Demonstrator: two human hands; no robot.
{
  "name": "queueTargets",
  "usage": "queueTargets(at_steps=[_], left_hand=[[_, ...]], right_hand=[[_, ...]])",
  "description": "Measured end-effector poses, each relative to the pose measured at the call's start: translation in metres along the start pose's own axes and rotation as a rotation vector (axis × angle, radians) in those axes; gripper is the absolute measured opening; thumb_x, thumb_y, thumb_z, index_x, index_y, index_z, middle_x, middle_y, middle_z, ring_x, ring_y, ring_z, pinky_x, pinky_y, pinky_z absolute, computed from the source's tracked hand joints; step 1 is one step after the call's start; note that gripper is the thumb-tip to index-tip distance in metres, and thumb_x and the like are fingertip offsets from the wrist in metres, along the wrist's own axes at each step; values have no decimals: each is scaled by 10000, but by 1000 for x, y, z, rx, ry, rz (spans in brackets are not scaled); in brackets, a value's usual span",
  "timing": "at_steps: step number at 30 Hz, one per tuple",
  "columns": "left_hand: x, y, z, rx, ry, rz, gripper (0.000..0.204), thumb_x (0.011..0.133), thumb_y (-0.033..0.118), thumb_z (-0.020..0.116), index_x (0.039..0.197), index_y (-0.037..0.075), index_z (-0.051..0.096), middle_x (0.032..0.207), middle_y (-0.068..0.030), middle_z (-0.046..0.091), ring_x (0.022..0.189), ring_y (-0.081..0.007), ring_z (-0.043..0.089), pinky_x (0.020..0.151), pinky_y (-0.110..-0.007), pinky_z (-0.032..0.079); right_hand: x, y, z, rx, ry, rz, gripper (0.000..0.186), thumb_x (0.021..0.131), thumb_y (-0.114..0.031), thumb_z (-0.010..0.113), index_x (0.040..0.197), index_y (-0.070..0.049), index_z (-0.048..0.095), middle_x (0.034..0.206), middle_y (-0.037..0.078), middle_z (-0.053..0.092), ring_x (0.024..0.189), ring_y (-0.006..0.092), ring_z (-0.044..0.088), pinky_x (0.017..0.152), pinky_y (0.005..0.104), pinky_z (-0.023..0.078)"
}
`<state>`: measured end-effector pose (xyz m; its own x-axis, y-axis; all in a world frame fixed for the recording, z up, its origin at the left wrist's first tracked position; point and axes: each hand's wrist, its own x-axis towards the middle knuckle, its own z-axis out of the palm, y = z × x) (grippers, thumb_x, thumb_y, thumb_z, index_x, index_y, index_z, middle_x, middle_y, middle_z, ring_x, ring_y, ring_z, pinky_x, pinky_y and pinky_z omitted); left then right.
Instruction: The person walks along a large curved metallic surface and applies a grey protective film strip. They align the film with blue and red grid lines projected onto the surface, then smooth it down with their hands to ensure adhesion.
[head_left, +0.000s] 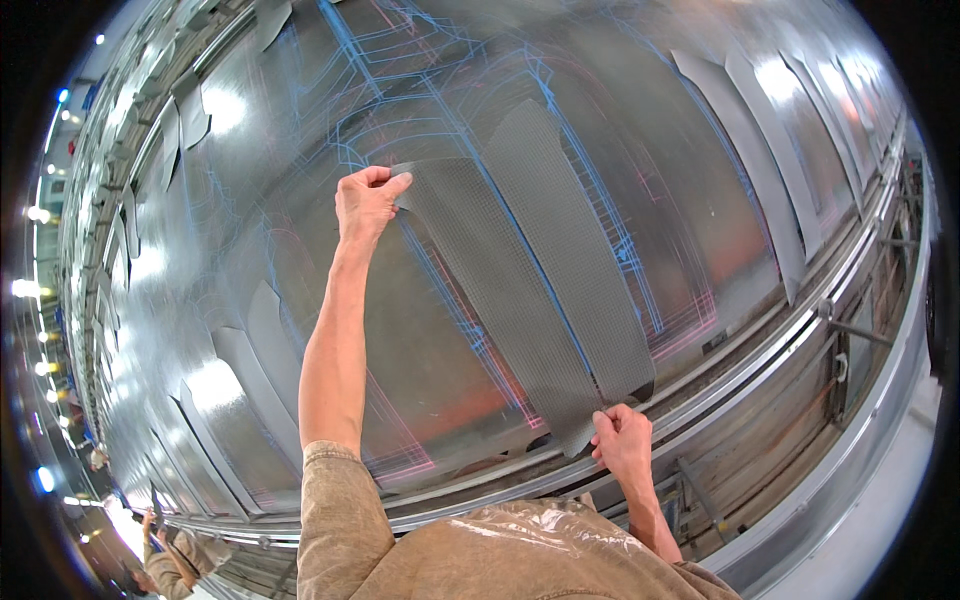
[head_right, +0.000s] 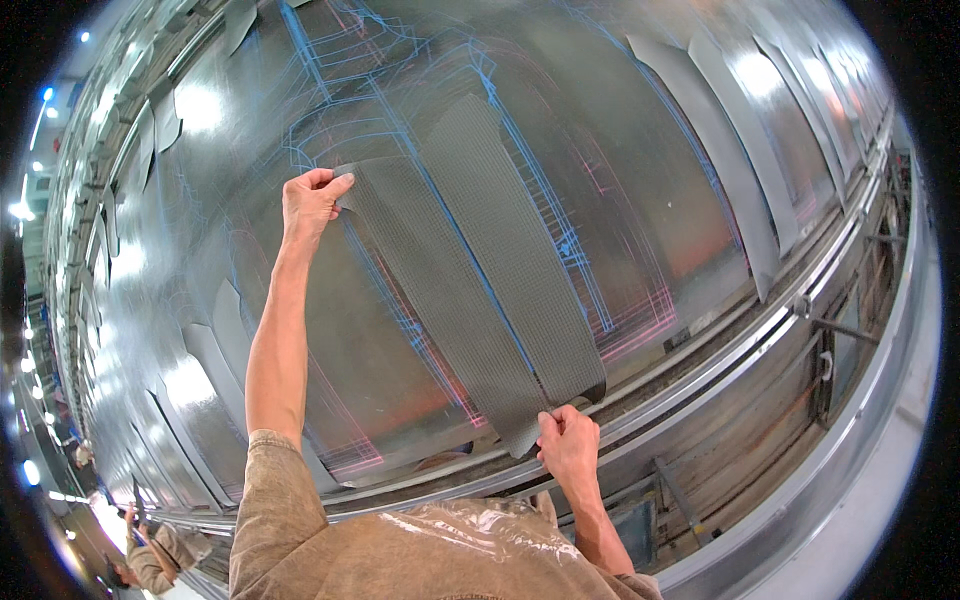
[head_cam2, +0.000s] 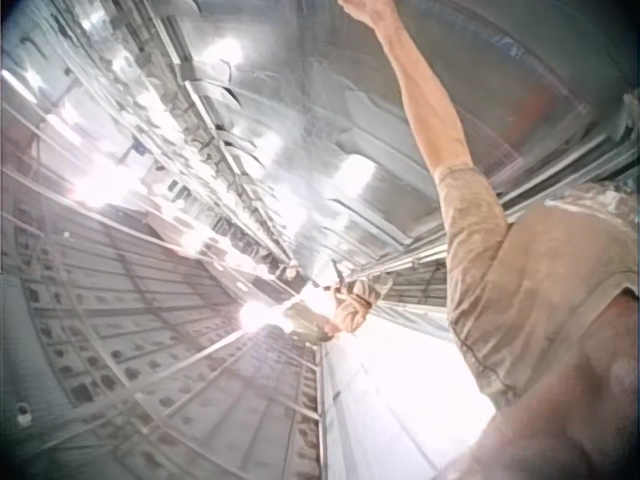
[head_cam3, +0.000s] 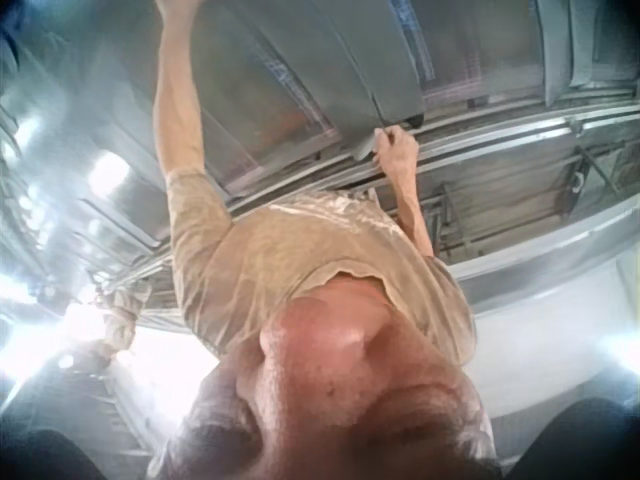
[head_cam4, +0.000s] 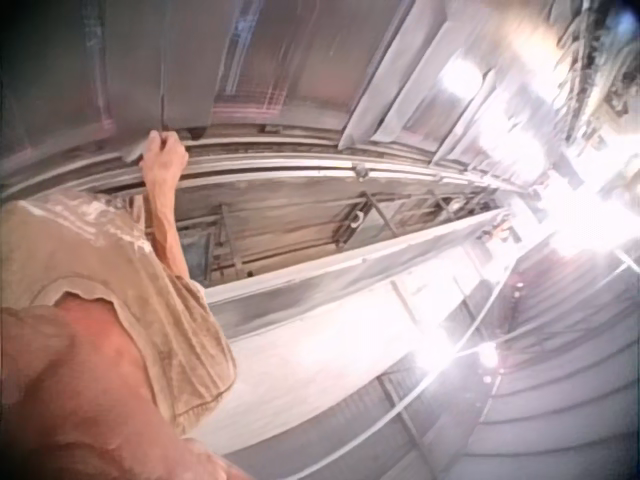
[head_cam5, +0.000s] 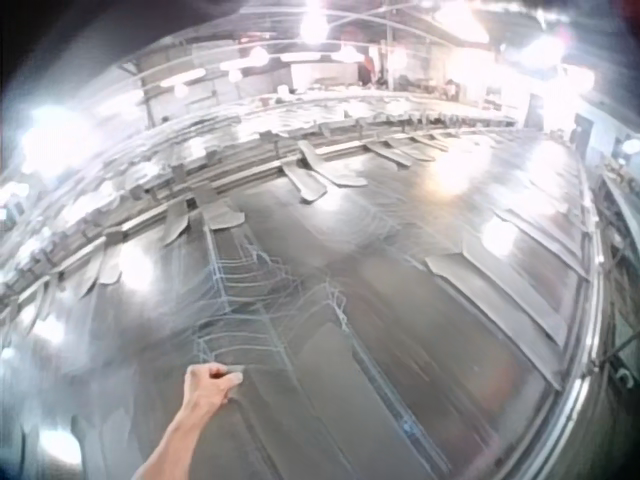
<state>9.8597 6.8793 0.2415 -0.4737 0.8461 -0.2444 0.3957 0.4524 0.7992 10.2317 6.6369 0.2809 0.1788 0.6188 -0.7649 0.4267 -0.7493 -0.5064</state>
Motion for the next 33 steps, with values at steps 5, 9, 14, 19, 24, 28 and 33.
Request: queueTargets(at_steps=[5, 9, 14, 19, 24, 28, 33], left_hand=[[2, -5, -3, -17, -15, -31, 290, 757, 219, 801, 926, -4, 729, 770, -53, 692, 605, -110, 623, 565, -254, 532], [1, -3, -1, -26, -33, -23, 269, 761, 214, 785, 905, -6, 729, 758, -50, 685, 617, -110, 624, 572, -257, 532], [1, -2, -3, -12, -38, -23, 231, 766, 208, 773, 867, 5, 729, 746, -38, 678, 628, -105, 613, 565, -262, 533], [-2, 1, 2, -47, -33, -18, 224, 796, 201, 779, 868, 2, 705, 718, -8, 642, 570, -64, 541, 510, -221, 467], [-4, 2, -3, -45, -14, -5, 245, 780, 197, 787, 874, -19, 717, 729, -42, 672, 594, -96, 603, 543, -253, 526], [-4, 6, 0, -57, -18, 2, 247, 780, 200, 784, 879, -17, 718, 725, -40, 673, 596, -95, 604, 542, -253, 524], [-5, -6, -9, -34, 12, -17, 246, 778, 198, 779, 888, -14, 721, 723, -39, 676, 578, -93, 595, 534, -249, 508]], right_hand=[[-2, -7, 0, 10, -22, 50, 222, 912, -140, 613, 815, 59, 605, 603, 84, 625, 440, 119, 584, 376, 275, 468], [-2, -6, -4, 18, -34, 65, 222, 912, -138, 610, 815, 61, 610, 604, 79, 626, 452, 117, 594, 395, 272, 481], [-2, -6, -4, 43, -46, 73, 213, 909, -130, 608, 819, 64, 618, 607, 76, 629, 460, 112, 598, 403, 267, 485], [-2, -6, -7, 73, -43, 100, 213, 900, -125, 615, 824, 73, 617, 619, 91, 631, 470, 116, 601, 402, 269, 487], [-6, -2, -10, -87, 24, -30, 182, 872, -126, 657, 873, 54, 628, 629, 113, 634, 510, 183, 626, 466, 307, 498], [-23, -24, -23, -373, 248, -357, 191, 823, -127, 714, 948, 2, 648, 698, 138, 646, 632, 314, 644, 615, 409, 508], [10, -110, -11, -547, 110, -1068, 468, 802, -191, 749, 1184, 27, 590, 1151, 187, 612, 1139, 387, 537, 946, 458, 445]])
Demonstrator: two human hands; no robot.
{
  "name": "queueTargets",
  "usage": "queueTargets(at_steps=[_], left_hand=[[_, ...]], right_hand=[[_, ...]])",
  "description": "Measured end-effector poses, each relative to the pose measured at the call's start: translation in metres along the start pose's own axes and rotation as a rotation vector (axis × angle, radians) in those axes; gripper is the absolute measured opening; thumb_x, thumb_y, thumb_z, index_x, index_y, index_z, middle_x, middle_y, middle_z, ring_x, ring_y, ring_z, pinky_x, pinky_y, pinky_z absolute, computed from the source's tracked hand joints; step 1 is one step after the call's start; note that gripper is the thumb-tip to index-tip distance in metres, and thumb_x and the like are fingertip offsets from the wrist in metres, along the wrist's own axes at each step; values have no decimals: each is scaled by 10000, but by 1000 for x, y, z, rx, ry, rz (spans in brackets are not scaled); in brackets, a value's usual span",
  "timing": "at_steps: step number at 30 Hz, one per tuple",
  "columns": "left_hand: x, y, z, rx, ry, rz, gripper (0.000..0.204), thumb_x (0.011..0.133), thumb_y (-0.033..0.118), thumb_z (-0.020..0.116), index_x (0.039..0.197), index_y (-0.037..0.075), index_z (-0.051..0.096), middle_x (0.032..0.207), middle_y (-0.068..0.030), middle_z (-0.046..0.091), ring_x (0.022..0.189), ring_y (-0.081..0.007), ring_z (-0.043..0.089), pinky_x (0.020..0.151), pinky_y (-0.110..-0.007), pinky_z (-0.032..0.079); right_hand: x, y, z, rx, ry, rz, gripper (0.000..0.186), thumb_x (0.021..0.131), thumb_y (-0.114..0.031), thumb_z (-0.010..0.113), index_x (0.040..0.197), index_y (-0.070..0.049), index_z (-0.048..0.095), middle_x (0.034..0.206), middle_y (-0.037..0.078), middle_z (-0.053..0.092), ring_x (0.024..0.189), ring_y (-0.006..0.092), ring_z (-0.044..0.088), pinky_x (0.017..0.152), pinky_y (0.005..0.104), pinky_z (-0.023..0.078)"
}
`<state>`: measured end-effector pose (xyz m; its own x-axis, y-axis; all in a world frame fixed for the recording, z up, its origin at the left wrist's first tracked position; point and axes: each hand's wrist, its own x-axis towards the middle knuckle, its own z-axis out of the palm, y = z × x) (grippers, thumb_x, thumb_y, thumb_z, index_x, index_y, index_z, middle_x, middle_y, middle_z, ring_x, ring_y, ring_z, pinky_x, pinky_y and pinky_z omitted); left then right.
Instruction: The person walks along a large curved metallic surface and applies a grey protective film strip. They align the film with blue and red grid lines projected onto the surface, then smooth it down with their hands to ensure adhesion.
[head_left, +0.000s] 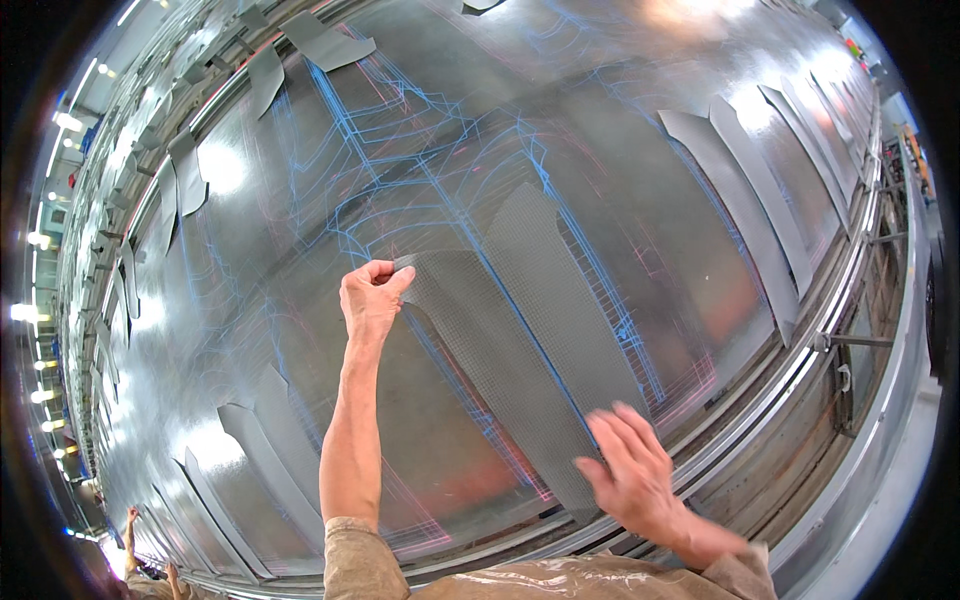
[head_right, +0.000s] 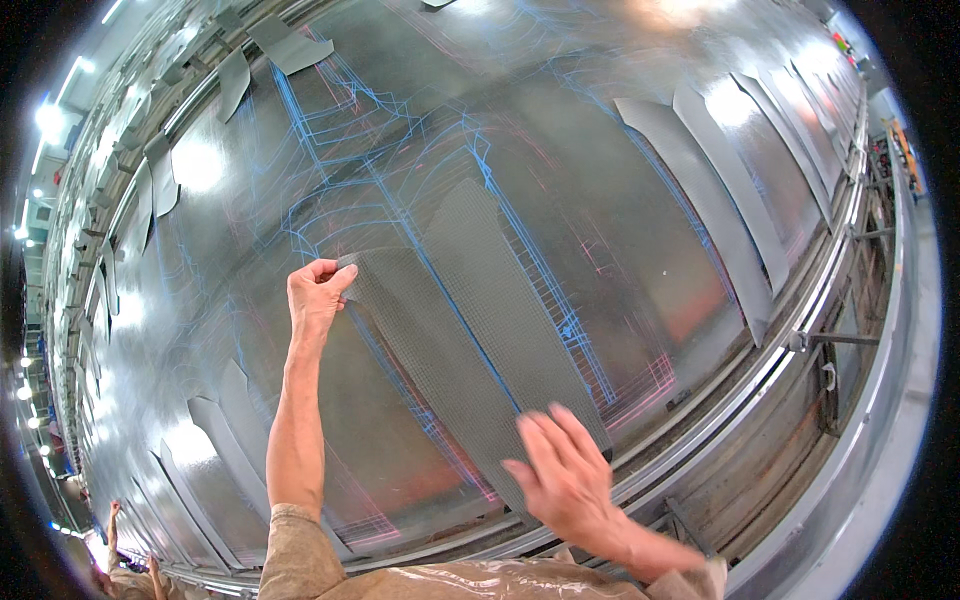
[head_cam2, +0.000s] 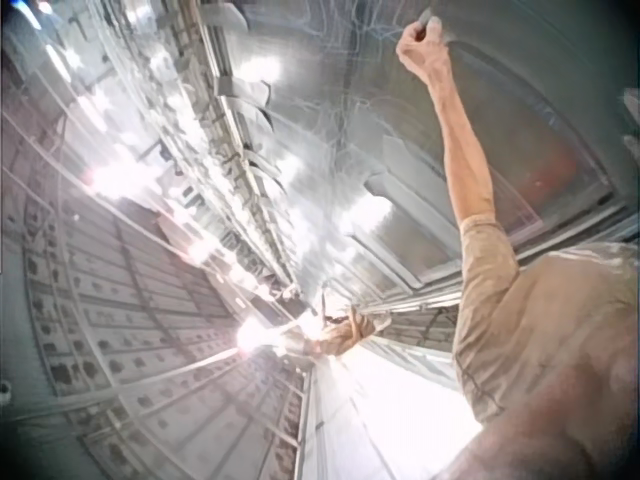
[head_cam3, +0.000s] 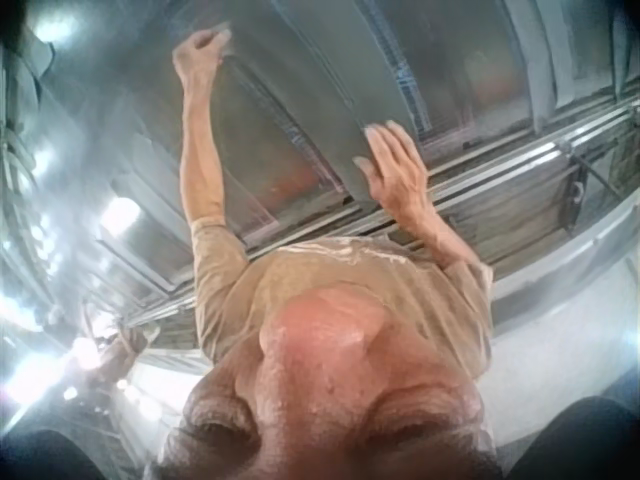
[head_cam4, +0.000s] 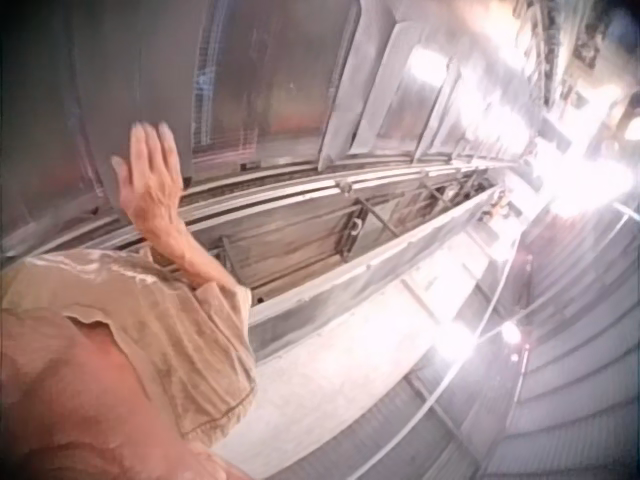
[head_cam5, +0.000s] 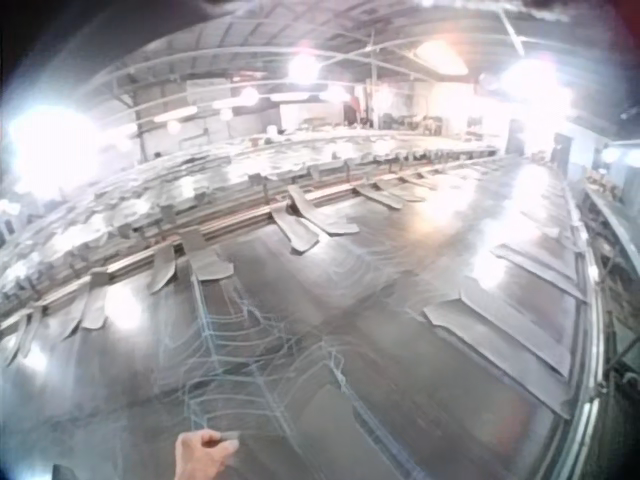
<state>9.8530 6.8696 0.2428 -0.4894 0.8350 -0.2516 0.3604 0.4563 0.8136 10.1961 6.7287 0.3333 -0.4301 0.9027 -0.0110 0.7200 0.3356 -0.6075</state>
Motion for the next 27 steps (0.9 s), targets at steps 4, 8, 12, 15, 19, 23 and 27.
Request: queueTargets(at_steps=[4, 8, 12, 15, 19, 23, 27], left_hand=[[0, 17, 12, -14, -15, 14, 241, 780, 197, 778, 894, -9, 722, 723, -34, 676, 561, -90, 583, 528, -247, 496], [0, 12, 12, -7, -18, -17, 243, 781, 200, 778, 892, -9, 720, 718, -30, 671, 557, -91, 578, 528, -246, 494], [-1, 8, 8, -18, -23, 1, 248, 783, 204, 785, 890, -8, 715, 714, -27, 660, 560, -88, 573, 520, -239, 488], [-1, 8, 9, -17, -20, 17, 250, 788, 207, 788, 899, -4, 714, 719, -24, 656, 568, -83, 572, 509, -232, 483], [0, 5, 9, -27, -15, 17, 258, 785, 202, 786, 913, -12, 722, 729, -39, 679, 567, -93, 591, 518, -244, 498], [0, 6, 9, -30, -18, 16, 257, 786, 201, 785, 915, -13, 722, 731, -40, 680, 572, -92, 594, 520, -245, 501], [2, 4, 8, -35, -28, 24, 253, 786, 197, 784, 911, -14, 722, 730, -39, 679, 570, -92, 592, 518, -242, 498]], right_hand=[[80, 6, 28, -134, -69, -240, 707, 845, -391, 680, 1389, -7, 442, 1504, 170, 345, 1439, 402, 190, 1135, 601, 184], [128, 23, 76, -171, -72, -313, 752, 902, -545, 518, 1446, -40, 398, 1562, 115, 274, 1474, 371, 89, 1176, 601, 55], [153, 34, 92, -237, -79, -305, 771, 921, -601, 418, 1471, -63, 374, 1580, 89, 244, 1487, 337, 36, 1192, 572, -3], [164, 40, 100, -247, -79, -293, 773, 921, -612, 400, 1473, -72, 371, 1581, 78, 243, 1488, 327, 29, 1196, 566, -13], [166, 40, 103, -259, -84, -284, 775, 921, -618, 389, 1483, -85, 355, 1583, 65, 239, 1491, 310, 19, 1203, 547, -28], [166, 41, 104, -243, -70, -288, 774, 921, -616, 394, 1477, -78, 365, 1583, 68, 239, 1490, 315, 17, 1200, 554, -25], [170, 39, 102, -237, -62, -285, 774, 918, -599, 429, 1467, -56, 376, 1573, 85, 260, 1485, 343, 38, 1192, 572, -1]])
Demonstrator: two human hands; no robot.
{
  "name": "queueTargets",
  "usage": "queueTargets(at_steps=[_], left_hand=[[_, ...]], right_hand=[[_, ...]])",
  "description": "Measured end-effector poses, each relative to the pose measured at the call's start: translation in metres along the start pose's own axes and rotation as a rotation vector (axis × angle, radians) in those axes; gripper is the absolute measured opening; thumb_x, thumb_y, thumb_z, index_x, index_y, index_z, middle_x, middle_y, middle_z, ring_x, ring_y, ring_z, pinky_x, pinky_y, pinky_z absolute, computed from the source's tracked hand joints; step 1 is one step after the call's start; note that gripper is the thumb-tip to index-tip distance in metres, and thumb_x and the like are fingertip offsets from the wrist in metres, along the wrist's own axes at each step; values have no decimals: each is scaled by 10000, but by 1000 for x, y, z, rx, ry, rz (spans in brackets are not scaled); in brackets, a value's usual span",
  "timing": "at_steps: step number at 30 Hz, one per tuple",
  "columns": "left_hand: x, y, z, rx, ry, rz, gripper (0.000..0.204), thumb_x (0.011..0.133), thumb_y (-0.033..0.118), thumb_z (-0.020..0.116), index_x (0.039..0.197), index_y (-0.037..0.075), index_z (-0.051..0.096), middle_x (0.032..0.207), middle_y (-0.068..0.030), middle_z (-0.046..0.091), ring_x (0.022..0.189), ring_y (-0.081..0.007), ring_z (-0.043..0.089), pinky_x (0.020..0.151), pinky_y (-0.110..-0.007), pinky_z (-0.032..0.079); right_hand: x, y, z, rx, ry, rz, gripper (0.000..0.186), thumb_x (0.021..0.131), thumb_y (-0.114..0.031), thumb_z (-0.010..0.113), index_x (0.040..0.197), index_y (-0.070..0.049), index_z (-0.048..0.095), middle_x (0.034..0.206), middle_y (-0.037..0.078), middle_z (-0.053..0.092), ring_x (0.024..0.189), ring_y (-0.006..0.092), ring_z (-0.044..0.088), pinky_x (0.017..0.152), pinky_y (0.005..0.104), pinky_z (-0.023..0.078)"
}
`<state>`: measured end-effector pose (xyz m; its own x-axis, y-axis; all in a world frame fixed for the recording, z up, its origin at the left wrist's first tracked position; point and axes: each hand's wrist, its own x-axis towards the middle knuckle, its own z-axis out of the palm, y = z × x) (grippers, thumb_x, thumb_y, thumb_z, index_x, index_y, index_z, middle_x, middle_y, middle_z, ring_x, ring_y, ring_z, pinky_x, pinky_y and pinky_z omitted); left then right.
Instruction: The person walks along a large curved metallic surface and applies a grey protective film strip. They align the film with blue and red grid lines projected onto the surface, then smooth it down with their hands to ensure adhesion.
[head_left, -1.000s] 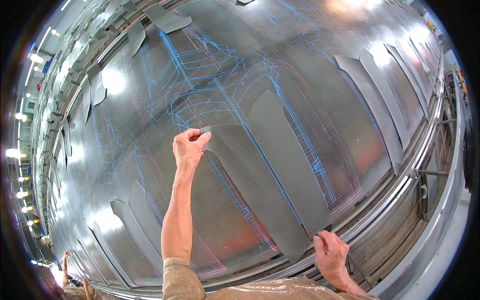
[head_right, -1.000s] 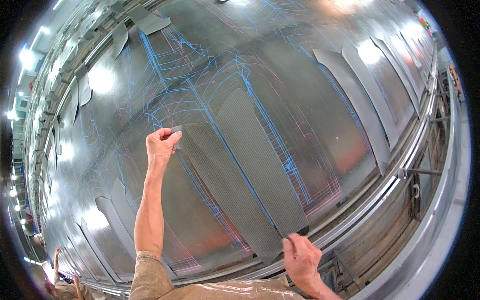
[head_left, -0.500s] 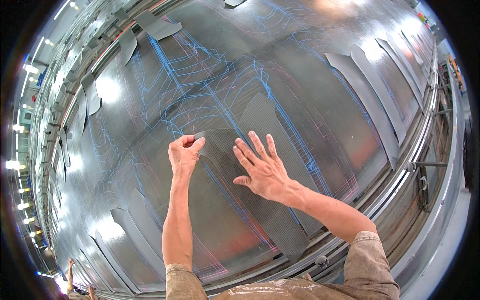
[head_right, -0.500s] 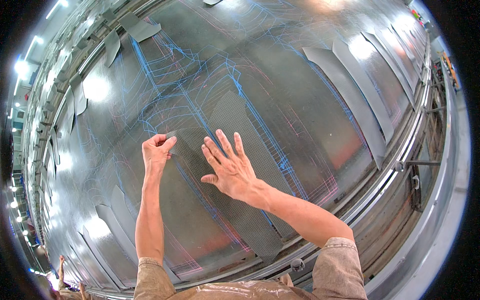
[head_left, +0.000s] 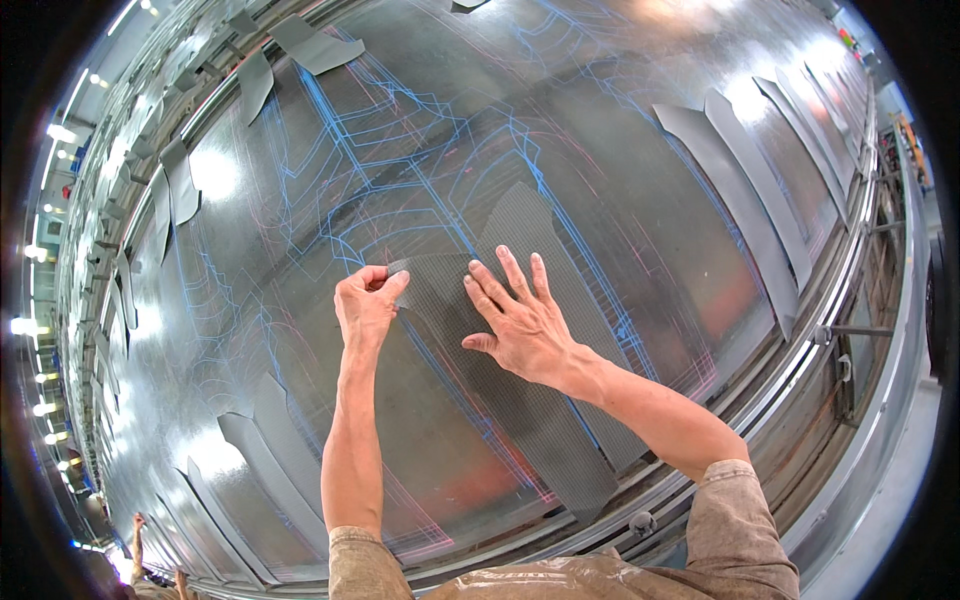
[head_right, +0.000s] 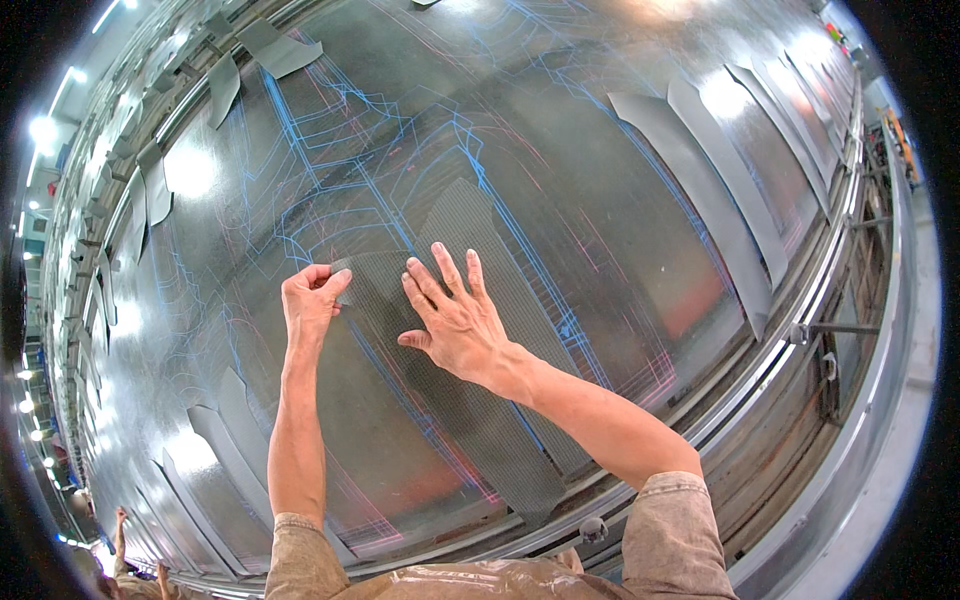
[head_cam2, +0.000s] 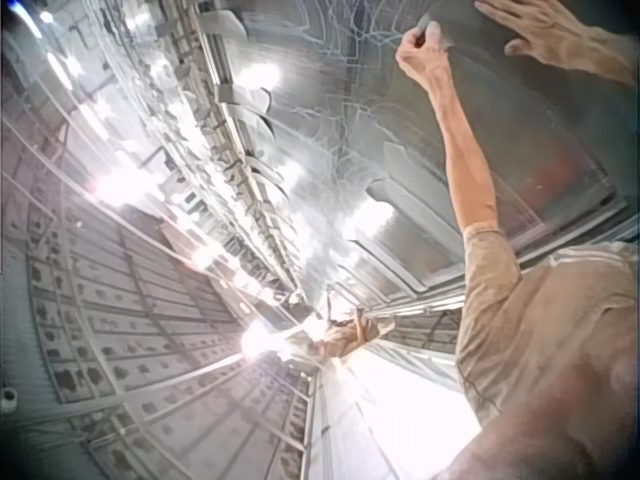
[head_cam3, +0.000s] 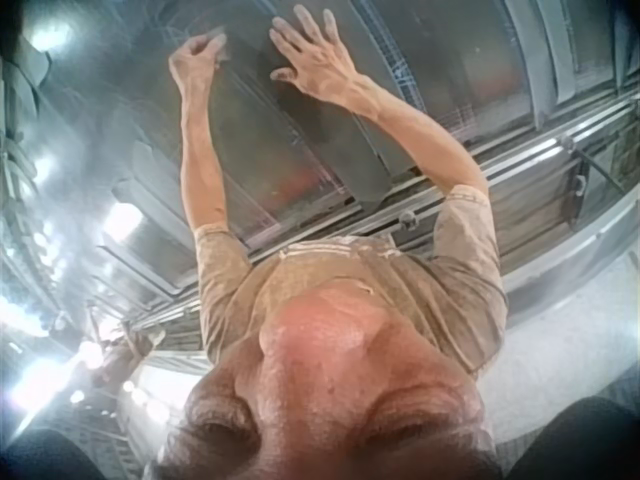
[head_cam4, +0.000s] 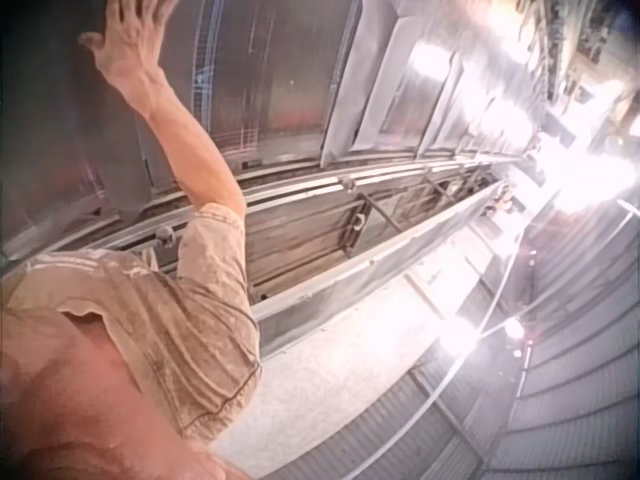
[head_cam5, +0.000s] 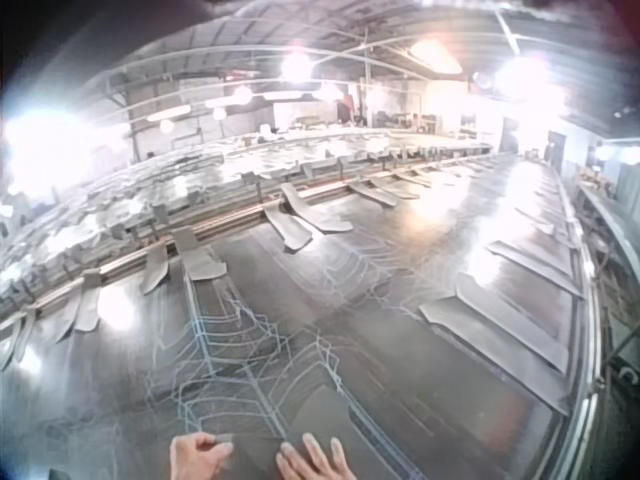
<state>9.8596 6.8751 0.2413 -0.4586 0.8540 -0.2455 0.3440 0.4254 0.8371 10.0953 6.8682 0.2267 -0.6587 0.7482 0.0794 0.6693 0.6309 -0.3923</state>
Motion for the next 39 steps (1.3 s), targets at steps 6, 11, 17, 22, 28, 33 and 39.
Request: queueTargets(at_steps=[6, 11, 17, 22, 28, 33, 39], left_hand=[[-2, 5, 2, 12, 6, 7, 230, 788, 185, 782, 897, -8, 722, 719, -28, 669, 560, -85, 577, 505, -239, 481], [1, -5, 4, 33, -30, 11, 230, 813, 220, 782, 899, 18, 713, 714, 9, 642, 564, -62, 557, 503, -212, 465], [0, -4, 0, 12, -1, 24, 259, 791, 214, 797, 921, 2, 723, 722, -15, 654, 567, -75, 570, 507, -221, 477], [-2, 2, 2, -5, -8, 38, 264, 795, 218, 798, 928, 3, 720, 726, -10, 648, 565, -74, 560, 507, -219, 475], [-1, -2, 4, -8, 7, 52, 278, 801, 226, 798, 932, -5, 715, 715, -6, 636, 572, -69, 555, 510, -213, 470], [-3, 0, 3, 16, -26, 48, 290, 818, 270, 793, 959, 30, 712, 734, 32, 620, 591, -48, 527, 533, -203, 454], [0, -5, -1, -72, -42, 40, 343, 803, 252, 806, 988, -17, 700, 756, -11, 635, 603, -72, 555, 530, -221, 482]], right_hand=[[-5, -2, -8, 48, 76, 31, 688, 924, -486, 530, 1407, -5, 437, 1525, 165, 317, 1462, 397, 117, 1170, 591, 103], [-54, -1, -43, 144, 348, 161, 445, 883, -183, 668, 1246, 50, 556, 1335, 212, 515, 1323, 413, 392, 1095, 474, 329], [-156, -10, -78, 391, 407, 578, 232, 859, -62, 663, 1081, 0, 638, 971, 142, 660, 850, 265, 634, 756, 364, 510], [-224, -54, -82, 561, 195, 866, 161, 851, -66, 681, 988, 8, 641, 807, 122, 640, 646, 240, 613, 605, 325, 496], [-271, -81, -75, 477, -12, 1051, 193, 849, -134, 711, 900, 23, 610, 778, 116, 647, 592, 188, 608, 559, 315, 481], [-266, -77, -81, 755, -17, 1269, 186, 868, -120, 687, 884, 34, 583, 767, 92, 642, 514, 136, 615, 437, 289, 461], [-263, -82, -79, 808, -76, 1311, 234, 849, -127, 691, 948, 46, 570, 768, 176, 665, 541, 249, 643, 560, 370, 497]])
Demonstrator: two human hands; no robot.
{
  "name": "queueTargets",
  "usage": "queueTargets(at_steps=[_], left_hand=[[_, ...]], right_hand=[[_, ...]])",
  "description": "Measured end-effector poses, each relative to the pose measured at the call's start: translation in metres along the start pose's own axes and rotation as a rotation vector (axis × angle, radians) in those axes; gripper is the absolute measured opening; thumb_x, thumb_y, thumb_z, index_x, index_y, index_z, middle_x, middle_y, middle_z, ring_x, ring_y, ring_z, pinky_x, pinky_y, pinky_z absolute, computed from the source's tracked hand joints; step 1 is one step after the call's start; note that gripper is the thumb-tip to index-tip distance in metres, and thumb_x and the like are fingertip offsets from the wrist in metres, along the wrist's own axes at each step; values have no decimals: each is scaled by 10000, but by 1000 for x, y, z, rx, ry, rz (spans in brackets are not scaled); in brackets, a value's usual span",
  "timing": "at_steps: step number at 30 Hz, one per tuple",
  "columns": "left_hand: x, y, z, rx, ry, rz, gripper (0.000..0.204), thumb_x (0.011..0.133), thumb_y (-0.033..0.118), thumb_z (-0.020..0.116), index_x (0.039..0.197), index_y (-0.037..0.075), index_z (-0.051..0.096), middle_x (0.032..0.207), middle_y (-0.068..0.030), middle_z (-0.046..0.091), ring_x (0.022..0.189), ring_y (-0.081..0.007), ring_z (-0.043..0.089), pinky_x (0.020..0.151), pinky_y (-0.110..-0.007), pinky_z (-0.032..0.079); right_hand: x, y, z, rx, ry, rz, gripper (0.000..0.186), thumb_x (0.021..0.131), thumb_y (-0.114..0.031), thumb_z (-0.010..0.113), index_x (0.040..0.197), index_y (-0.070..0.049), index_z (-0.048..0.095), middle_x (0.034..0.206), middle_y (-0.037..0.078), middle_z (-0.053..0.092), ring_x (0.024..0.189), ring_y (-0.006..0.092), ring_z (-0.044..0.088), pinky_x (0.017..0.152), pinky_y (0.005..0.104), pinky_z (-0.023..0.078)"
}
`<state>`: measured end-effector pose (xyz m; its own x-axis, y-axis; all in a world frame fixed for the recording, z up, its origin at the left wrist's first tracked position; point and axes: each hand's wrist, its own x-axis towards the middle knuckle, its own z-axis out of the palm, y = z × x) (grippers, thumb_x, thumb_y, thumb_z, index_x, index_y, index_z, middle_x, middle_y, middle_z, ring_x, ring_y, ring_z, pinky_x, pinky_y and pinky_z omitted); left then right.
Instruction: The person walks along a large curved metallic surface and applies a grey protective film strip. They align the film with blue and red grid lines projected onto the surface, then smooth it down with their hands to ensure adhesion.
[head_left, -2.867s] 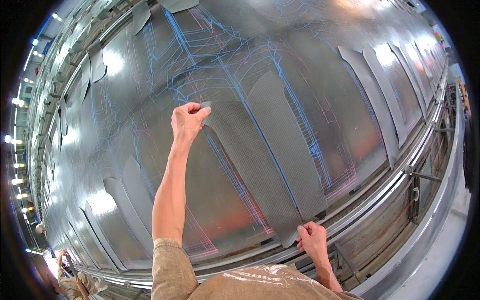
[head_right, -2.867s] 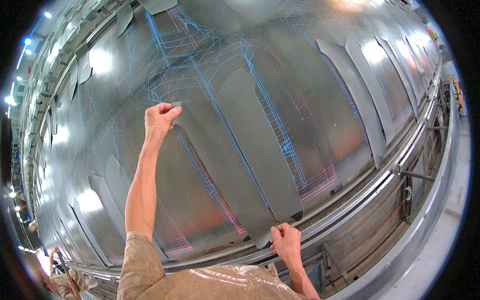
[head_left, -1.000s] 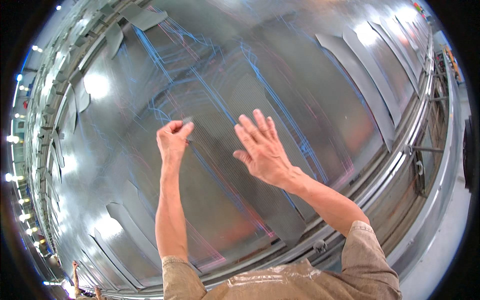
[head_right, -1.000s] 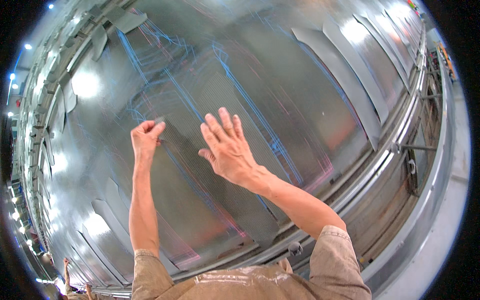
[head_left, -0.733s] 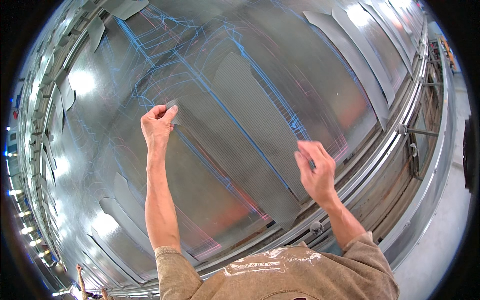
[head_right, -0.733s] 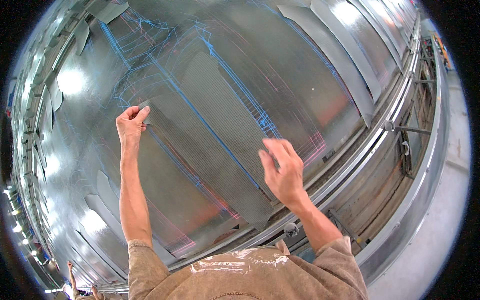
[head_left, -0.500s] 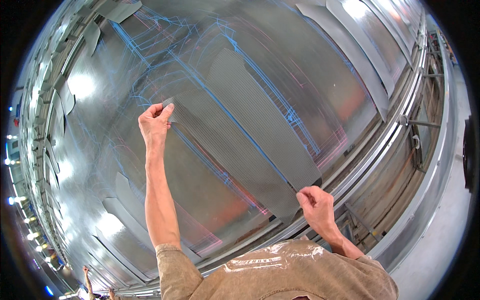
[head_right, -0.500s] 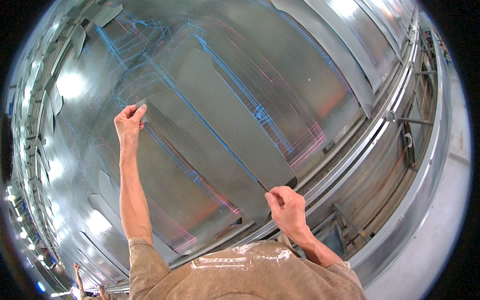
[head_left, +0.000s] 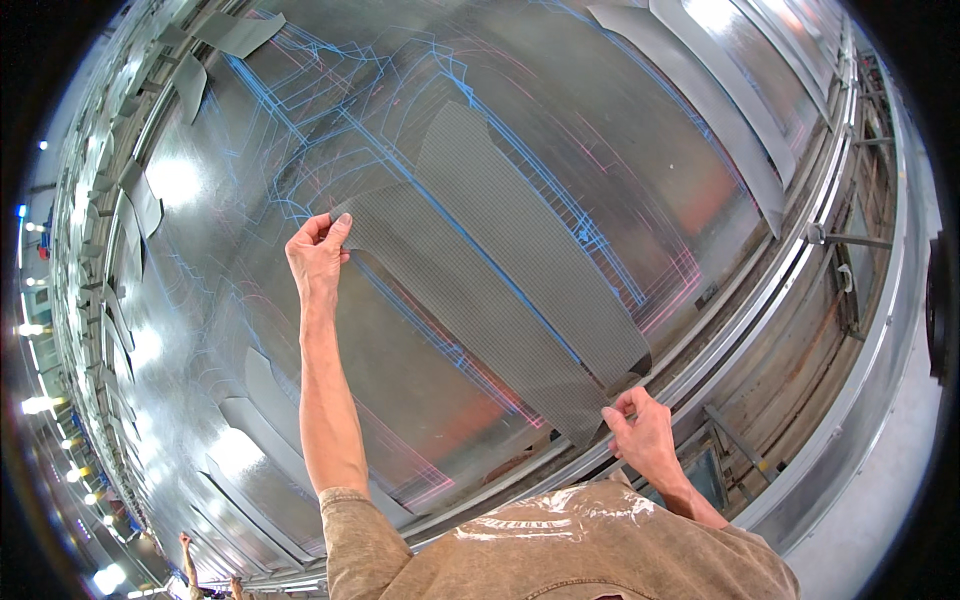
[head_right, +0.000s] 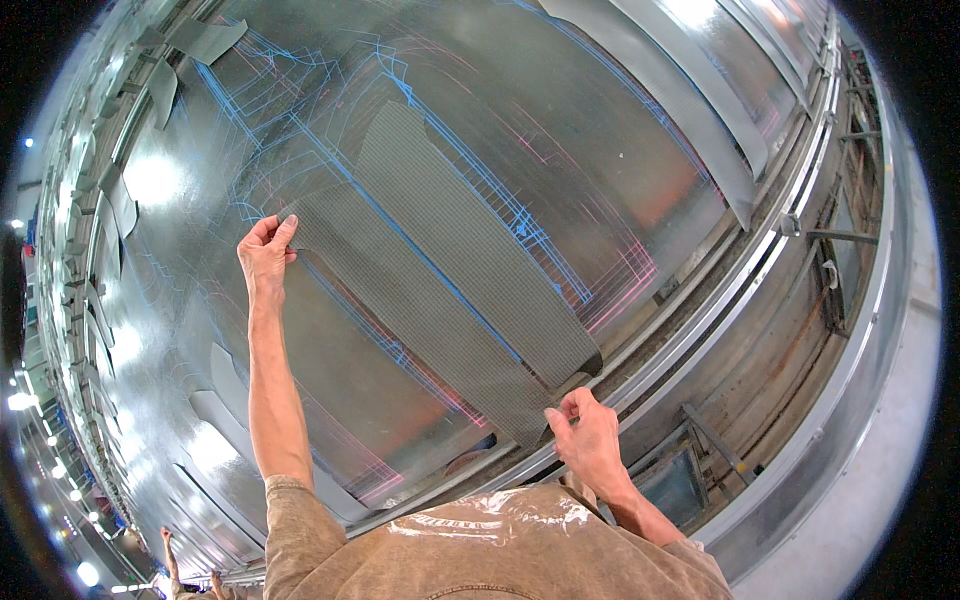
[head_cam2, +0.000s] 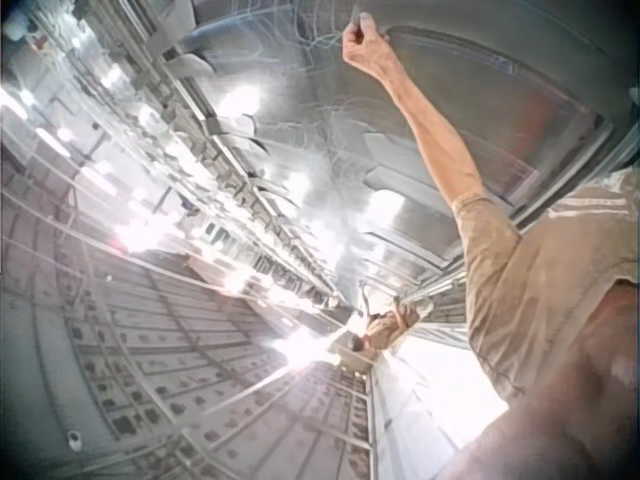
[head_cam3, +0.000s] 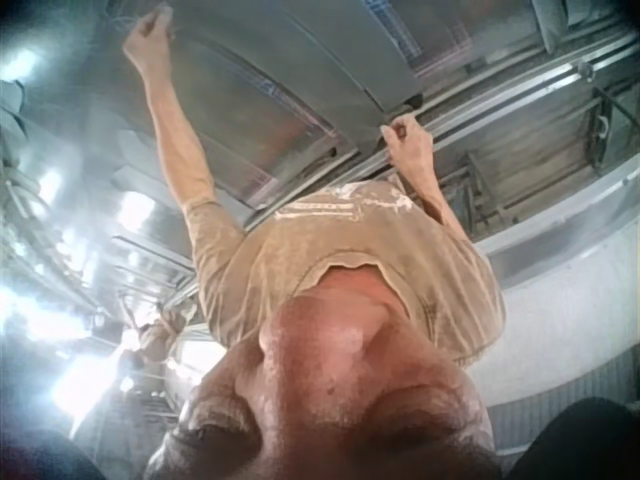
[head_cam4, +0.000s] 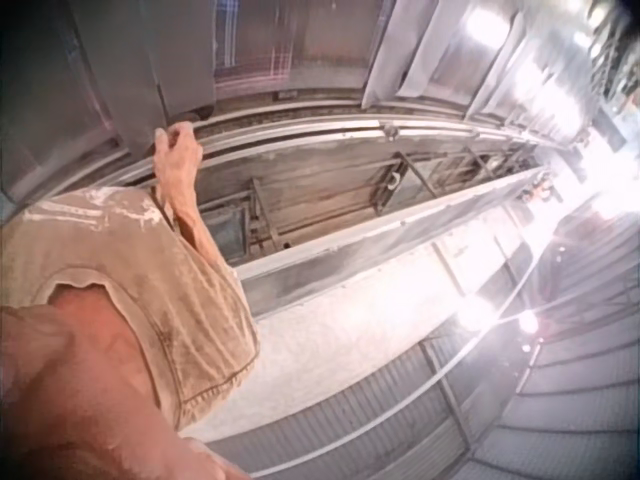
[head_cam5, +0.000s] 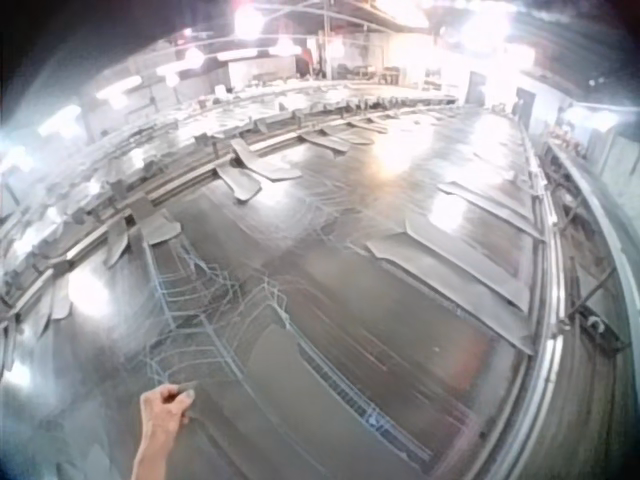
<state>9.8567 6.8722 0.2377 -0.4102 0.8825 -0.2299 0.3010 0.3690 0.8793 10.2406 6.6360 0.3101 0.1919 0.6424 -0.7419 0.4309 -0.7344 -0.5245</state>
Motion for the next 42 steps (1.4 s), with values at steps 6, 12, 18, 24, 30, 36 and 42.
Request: queueTargets(at_steps=[6, 12, 18, 24, 30, 36, 42], left_hand=[[0, -2, -1, -36, -26, 13, 315, 819, 247, 796, 1001, 9, 699, 784, 3, 638, 658, -65, 568, 550, -224, 492], [-1, -9, -7, -101, -77, 49, 269, 852, 229, 766, 1027, 38, 694, 822, 18, 640, 684, -56, 569, 563, -221, 499], [-16, 1, -2, -45, -30, 151, 240, 881, 174, 724, 1059, 18, 682, 840, -2, 649, 710, -58, 587, 605, -237, 528], [-29, 11, 11, 255, 193, 505, 277, 860, 131, 715, 1115, 33, 670, 931, -67, 674, 777, -117, 627, 731, -294, 550], [22, 19, 2, 264, -101, 224, 305, 811, 169, 738, 1070, 22, 675, 858, -77, 677, 774, -138, 625, 703, -287, 501], [44, 56, 16, 716, -459, 313, 257, 783, 222, 747, 895, 2, 679, 754, -42, 661, 697, -123, 596, 661, -287, 472], [35, 61, 31, 598, -455, 342, 238, 791, 222, 733, 847, -3, 679, 695, -17, 626, 643, -107, 552, 631, -279, 447]], right_hand=[[7, 15, 5, -168, -17, -111, 290, 877, -124, 661, 1036, 104, 578, 680, 105, 629, 466, 140, 604, 409, 289, 478], [9, -2, 9, -155, -127, 14, 335, 870, -194, 670, 916, 131, 605, 612, 176, 629, 491, 263, 628, 581, 377, 507], [9, 0, 7, -175, -102, -110, 214, 832, -178, 696, 843, 33, 664, 644, 157, 632, 562, 294, 608, 585, 400, 474], [6, 5, 8, -249, 32, -299, 184, 791, -157, 730, 836, 12, 674, 723, 157, 619, 622, 298, 586, 604, 403, 452], [6, 11, 10, -120, 4, -290, 190, 789, -149, 737, 841, 16, 658, 727, 163, 606, 633, 318, 579, 600, 402, 445], [8, 16, 14, -141, 49, -254, 212, 810, -145, 730, 796, 21, 600, 676, 187, 592, 587, 340, 572, 565, 415, 434], [8, 14, 14, -164, 80, -247, 209, 819, -155, 729, 809, 13, 607, 678, 208, 603, 597, 388, 577, 571, 427, 447]])
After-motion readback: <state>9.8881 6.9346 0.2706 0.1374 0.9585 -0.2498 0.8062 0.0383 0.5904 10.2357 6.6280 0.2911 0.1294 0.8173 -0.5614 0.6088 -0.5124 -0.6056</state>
